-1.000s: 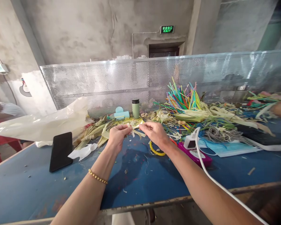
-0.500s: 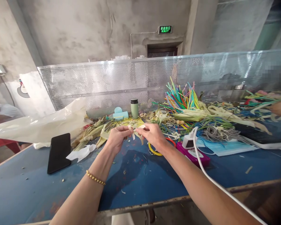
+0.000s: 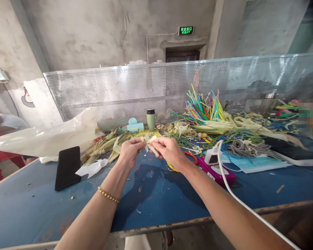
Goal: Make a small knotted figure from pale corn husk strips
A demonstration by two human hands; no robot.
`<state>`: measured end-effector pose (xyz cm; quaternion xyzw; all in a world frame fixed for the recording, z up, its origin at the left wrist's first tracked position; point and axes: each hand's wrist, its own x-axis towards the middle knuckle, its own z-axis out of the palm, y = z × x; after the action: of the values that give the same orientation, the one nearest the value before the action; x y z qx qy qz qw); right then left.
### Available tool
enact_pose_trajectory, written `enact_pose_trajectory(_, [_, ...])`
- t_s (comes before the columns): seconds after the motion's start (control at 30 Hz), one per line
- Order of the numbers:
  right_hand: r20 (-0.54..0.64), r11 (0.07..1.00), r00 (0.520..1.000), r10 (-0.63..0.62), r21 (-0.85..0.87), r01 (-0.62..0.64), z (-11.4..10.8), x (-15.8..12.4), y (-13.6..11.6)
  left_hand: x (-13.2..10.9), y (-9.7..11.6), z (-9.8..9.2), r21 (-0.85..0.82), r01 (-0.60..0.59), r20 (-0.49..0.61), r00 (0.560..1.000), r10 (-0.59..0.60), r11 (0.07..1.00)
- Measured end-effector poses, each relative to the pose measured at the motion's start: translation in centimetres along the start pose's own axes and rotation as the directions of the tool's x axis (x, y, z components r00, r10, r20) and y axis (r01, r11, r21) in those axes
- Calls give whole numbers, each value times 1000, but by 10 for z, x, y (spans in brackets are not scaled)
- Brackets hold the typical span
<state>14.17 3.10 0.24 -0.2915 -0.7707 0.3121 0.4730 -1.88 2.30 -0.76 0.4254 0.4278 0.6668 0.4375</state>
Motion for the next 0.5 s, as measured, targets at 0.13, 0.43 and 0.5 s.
enact_pose_trajectory(0.13, [38, 997, 998, -56, 60, 53, -3, 3, 3, -1, 3, 1, -102, 78, 67, 995, -72, 992])
enact_pose_trajectory(0.43, [-22, 803, 905, -425, -471, 365, 0, 1, 13, -4, 3, 6, -99, 87, 101, 992, -77, 991])
enact_pose_trajectory(0.5, [14, 648, 873, -488, -664, 373, 0, -1, 8, -4, 2, 6, -76, 66, 65, 996, -61, 995])
